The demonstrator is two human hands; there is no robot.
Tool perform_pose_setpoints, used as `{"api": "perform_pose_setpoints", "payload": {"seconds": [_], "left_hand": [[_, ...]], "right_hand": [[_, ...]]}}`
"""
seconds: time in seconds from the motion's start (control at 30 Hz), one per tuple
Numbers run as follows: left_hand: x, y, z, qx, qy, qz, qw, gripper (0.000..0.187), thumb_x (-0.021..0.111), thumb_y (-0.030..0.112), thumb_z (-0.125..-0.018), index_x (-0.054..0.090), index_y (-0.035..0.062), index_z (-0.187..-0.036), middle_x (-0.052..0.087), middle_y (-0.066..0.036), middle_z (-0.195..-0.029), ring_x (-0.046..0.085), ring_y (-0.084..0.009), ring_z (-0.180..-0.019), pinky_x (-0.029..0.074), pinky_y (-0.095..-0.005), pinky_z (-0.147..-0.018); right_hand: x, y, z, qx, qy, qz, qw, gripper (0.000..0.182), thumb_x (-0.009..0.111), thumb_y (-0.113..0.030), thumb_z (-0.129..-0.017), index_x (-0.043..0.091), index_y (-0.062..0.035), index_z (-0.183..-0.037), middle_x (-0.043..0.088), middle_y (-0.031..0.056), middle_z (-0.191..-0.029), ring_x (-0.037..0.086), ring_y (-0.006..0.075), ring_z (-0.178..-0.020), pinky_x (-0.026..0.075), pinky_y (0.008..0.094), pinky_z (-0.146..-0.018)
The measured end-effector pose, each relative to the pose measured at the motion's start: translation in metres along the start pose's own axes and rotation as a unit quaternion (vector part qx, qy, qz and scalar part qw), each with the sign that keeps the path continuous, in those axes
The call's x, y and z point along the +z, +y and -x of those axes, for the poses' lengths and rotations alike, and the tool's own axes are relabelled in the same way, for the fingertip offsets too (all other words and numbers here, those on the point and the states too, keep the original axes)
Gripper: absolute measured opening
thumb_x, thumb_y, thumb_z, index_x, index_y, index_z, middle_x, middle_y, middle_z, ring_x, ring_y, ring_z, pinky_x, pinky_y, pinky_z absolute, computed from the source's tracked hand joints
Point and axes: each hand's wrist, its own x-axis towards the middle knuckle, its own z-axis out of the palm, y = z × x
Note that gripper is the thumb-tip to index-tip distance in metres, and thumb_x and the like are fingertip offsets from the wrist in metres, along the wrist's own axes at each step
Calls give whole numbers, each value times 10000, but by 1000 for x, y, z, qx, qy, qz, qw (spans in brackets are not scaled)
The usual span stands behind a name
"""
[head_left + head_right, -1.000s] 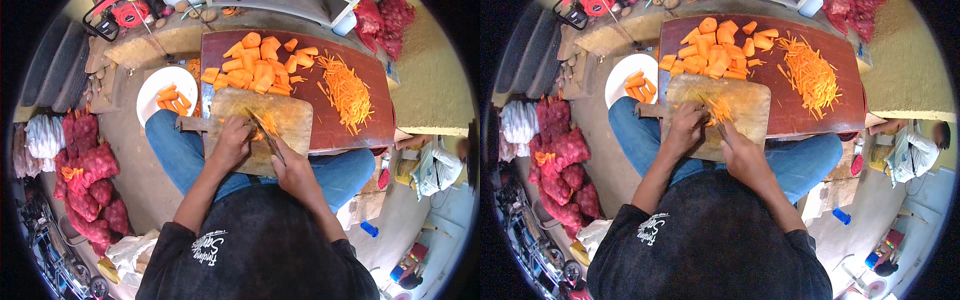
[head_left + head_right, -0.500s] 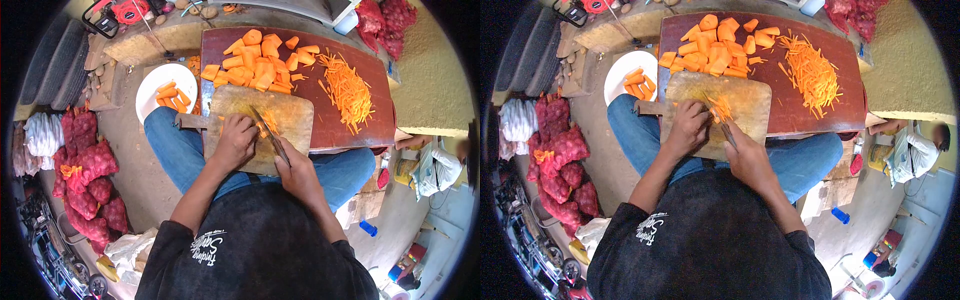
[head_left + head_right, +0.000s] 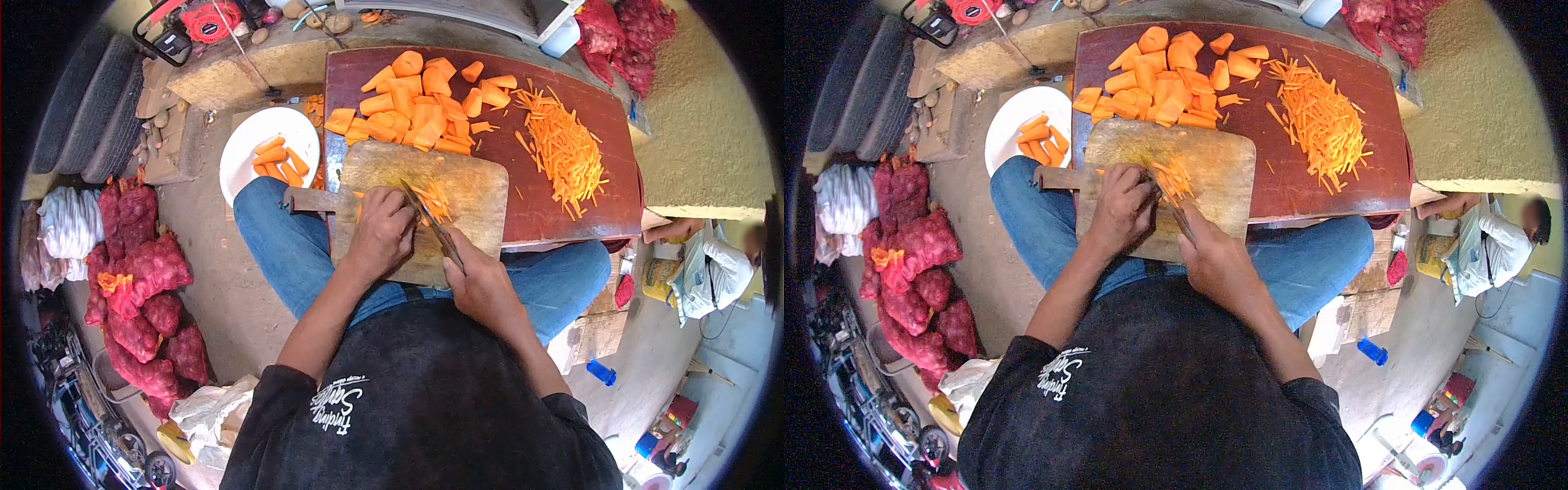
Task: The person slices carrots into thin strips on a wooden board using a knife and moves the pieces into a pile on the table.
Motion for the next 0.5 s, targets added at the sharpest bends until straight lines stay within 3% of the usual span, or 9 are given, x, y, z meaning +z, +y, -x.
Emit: {"api": "perform_pose_setpoints", "payload": {"seconds": [0.33,0.5], "left_hand": [[4,-2,3,2,1,-12,1000,241,820,6,-757,712,-29,-970,656,-198,-1059,650,-425,-1056,526,-517,-903],[2,-3,6,-8,12,3,1000,236,825,-12,-797,731,-31,-1013,667,-193,-1067,660,-421,-1048,534,-500,-908]], "right_hand": [[-3,-2,-2,23,-16,-9,1000,553,656,-98,-1036,474,-2,-1549,738,352,-1147,717,554,-1082,583,606,-905],[1,7,3,18,37,-18,999,507,658,-114,-1041,528,-14,-1521,736,350,-1196,704,556,-1141,580,585,-950]]}}
